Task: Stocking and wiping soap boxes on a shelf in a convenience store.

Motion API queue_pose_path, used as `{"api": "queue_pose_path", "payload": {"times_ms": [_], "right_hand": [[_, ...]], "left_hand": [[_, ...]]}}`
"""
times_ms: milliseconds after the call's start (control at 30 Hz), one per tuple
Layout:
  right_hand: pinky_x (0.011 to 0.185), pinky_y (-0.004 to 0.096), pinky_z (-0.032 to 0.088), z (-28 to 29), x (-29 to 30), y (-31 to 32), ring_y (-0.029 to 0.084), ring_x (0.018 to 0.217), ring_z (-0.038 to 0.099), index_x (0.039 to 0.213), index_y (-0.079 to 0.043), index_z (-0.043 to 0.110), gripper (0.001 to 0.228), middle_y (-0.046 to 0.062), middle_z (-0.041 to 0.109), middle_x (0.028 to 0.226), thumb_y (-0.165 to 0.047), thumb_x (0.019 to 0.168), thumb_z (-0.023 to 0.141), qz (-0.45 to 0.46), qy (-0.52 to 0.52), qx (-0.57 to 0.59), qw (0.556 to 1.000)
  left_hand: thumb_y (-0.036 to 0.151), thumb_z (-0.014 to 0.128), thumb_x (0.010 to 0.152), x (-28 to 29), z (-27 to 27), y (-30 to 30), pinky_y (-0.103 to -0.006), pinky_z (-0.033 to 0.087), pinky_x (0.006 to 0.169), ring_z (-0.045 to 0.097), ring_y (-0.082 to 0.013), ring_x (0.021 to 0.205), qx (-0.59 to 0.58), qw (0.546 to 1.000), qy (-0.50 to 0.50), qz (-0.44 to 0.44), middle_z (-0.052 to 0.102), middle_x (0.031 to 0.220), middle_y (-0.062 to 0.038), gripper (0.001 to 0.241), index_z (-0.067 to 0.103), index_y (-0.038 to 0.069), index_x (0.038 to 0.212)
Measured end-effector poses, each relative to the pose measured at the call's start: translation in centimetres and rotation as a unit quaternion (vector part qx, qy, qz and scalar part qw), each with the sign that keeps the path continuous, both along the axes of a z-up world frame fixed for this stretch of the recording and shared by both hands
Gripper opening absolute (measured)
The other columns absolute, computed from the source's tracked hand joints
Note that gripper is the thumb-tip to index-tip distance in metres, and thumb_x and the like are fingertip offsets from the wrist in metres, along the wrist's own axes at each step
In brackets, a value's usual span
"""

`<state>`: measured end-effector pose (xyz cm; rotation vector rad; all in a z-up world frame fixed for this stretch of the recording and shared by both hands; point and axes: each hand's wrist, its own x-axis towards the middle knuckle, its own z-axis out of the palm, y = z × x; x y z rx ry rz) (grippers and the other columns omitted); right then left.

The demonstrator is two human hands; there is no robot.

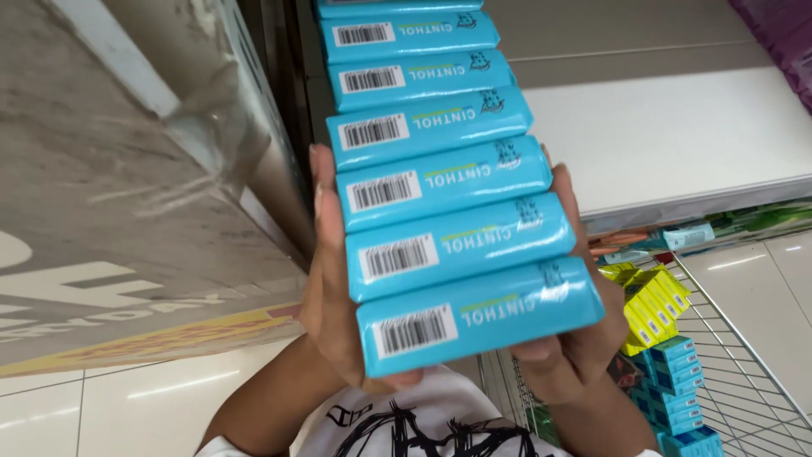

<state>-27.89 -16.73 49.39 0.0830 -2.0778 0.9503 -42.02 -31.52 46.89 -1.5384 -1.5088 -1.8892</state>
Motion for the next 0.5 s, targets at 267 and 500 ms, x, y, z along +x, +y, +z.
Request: {"api": "queue_pose_path", "payload": {"times_ms": [267, 500], "right_hand": [[0.125, 0.036, 0.038, 3.7, -3.8, 0.2, 0.022, 0.143, 0.053, 0.159, 0.011, 0.028, 0.083, 0.026, 0.047, 0.158, -0.050, 0.110, 0.053, 0.045, -0.037, -0.081, 0.995], [0.127, 0.034, 0.037, 4.4, -5.4, 1.4, 0.020, 0.146, 0.051, 0.162, 0.010, 0.031, 0.073, 0.021, 0.050, 0.157, -0.037, 0.113, 0.056, 0.063, -0.049, -0.092, 0.993]], "left_hand": [[0.031, 0.038, 0.115, -0.1, 2.9, -0.6, -0.0517, 0.023, 0.131, 0.018, -0.0498, 0.160, -0.069, 0.995, 0.018, 0.076, 0.010, 0.169, -0.039, 0.069, 0.007, -0.011, 0.160], [-0.003, 0.053, 0.111, -0.2, 5.2, 0.1, -0.0369, 0.054, 0.115, 0.048, -0.0451, 0.149, -0.110, 0.981, 0.031, 0.155, 0.024, 0.163, -0.039, 0.060, 0.016, -0.012, 0.157]]}}
